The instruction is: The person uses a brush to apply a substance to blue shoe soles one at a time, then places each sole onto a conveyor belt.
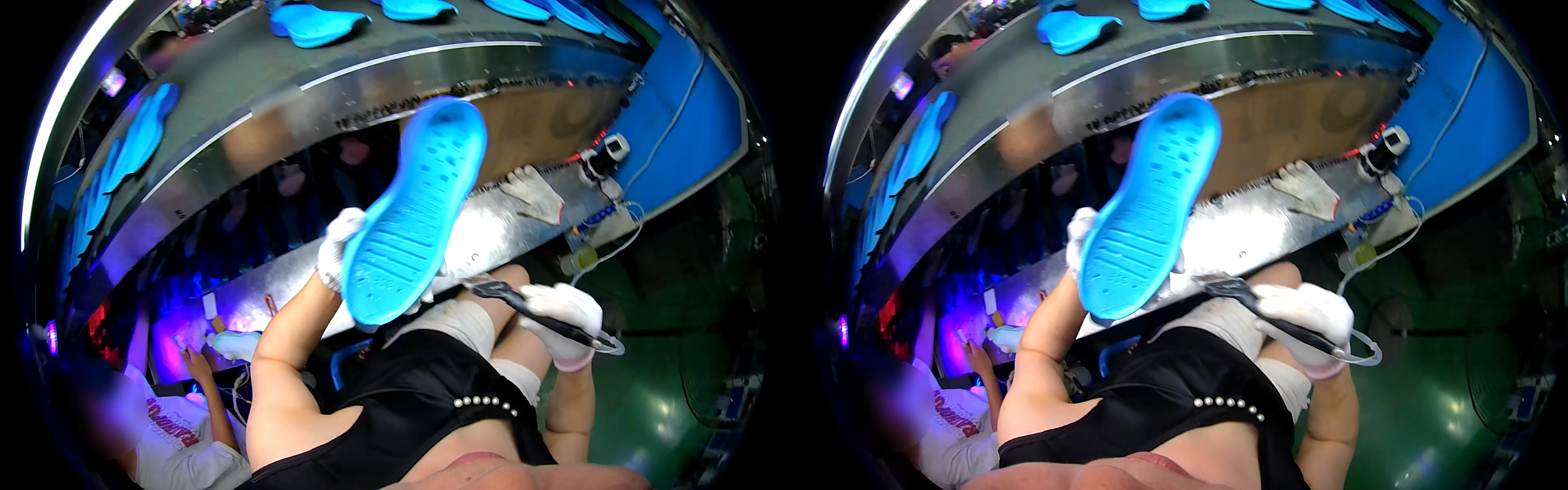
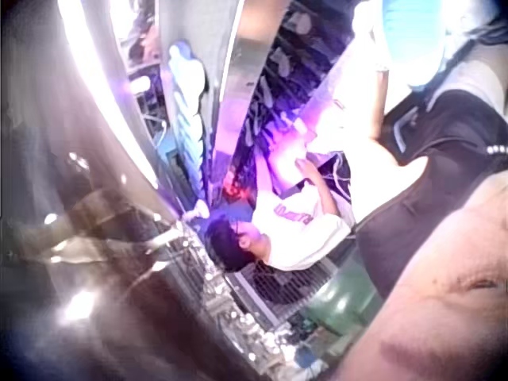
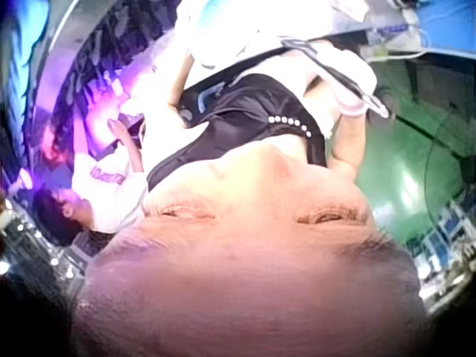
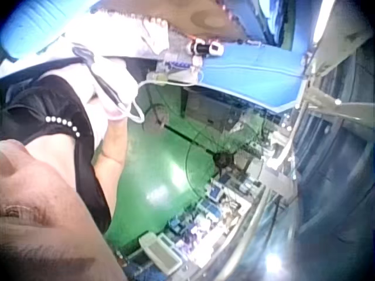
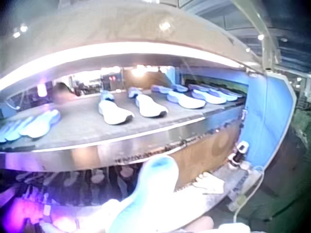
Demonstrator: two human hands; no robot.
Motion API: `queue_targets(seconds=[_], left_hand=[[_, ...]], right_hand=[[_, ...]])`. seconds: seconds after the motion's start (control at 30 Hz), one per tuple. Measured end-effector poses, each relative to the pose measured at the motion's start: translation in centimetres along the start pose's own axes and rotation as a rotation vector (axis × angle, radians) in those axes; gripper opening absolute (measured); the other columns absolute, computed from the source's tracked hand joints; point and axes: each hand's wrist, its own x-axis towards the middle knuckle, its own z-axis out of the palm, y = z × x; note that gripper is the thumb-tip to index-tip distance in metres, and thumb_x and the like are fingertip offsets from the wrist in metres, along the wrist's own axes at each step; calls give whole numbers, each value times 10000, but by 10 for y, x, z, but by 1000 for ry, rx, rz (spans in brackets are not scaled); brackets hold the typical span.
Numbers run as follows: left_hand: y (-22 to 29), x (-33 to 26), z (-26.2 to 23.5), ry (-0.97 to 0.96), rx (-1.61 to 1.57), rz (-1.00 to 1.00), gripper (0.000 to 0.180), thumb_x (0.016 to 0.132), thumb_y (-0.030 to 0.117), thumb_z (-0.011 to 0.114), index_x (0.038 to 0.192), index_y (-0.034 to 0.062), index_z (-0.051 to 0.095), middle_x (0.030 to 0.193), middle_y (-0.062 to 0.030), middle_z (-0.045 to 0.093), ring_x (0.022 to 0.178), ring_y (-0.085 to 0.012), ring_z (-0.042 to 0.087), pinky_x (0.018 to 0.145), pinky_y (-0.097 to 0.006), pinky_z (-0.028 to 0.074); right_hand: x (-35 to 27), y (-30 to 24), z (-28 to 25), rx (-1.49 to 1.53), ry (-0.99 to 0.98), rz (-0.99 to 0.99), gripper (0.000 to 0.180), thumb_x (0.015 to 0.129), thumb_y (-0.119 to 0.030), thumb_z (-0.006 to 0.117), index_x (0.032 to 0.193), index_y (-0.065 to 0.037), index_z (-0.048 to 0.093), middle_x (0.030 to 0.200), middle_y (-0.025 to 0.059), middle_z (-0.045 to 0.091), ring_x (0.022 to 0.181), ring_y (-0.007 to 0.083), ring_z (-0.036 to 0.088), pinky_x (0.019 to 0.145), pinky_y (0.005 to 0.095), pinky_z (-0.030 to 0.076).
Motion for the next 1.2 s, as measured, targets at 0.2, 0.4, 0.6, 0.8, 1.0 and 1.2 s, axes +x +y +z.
queue_targets(seconds=[0.2, 0.4, 0.6, 0.8, 1.0, 1.2], left_hand=[[172, -2, 142, -454, 104, 244, 965, 853, 648, 526, 1472, -13, 191, 1412, -310, 345, 1190, -437, 481, 876, -483, 518], [215, 49, 167, -567, -2367, -938, 446, 922, 399, 480, 1247, 102, 547, 1298, -175, 528, 1198, -305, 513, 1011, -435, 405], [151, 145, 199, -316, -3361, -1012, 528, 939, 503, 453, 1196, 55, 558, 1263, -203, 501, 1149, -358, 493, 993, -461, 394], [172, 96, 183, -210, -3136, -888, 297, 958, 229, 464, 1184, 90, 598, 957, -136, 621, 958, -328, 565, 862, -459, 455], [248, -57, 161, -1212, -2670, -800, 323, 877, 222, 515, 1134, 58, 619, 1189, -210, 590, 1064, -388, 583, 937, -443, 467], [303, -148, 96, -1567, -2727, -332, 256, 870, 243, 576, 1050, 82, 662, 1071, -193, 655, 1026, -377, 621, 851, -451, 504]], right_hand=[[-5, 5, 11, 121, 92, 135, 293, 631, -10, 818, 891, -24, 683, 908, 160, 716, 759, 242, 698, 653, 281, 529], [-8, 18, 28, 203, 92, 194, 278, 646, -18, 822, 895, -4, 698, 896, 141, 714, 810, 249, 702, 736, 306, 554], [-30, 28, 20, 218, 91, 351, 298, 656, 55, 761, 933, 51, 652, 981, 217, 690, 904, 295, 684, 840, 368, 541], [-32, 23, 18, 198, 104, 368, 299, 644, 97, 715, 933, 63, 647, 988, 217, 686, 917, 287, 679, 842, 366, 541], [-36, 32, 19, 245, 165, 462, 297, 662, 124, 628, 954, 69, 641, 984, 188, 685, 808, 197, 658, 750, 290, 534], [-34, 36, 36, 353, 283, 636, 261, 675, 100, 701, 928, 66, 649, 857, 129, 669, 767, 167, 650, 708, 258, 520]])
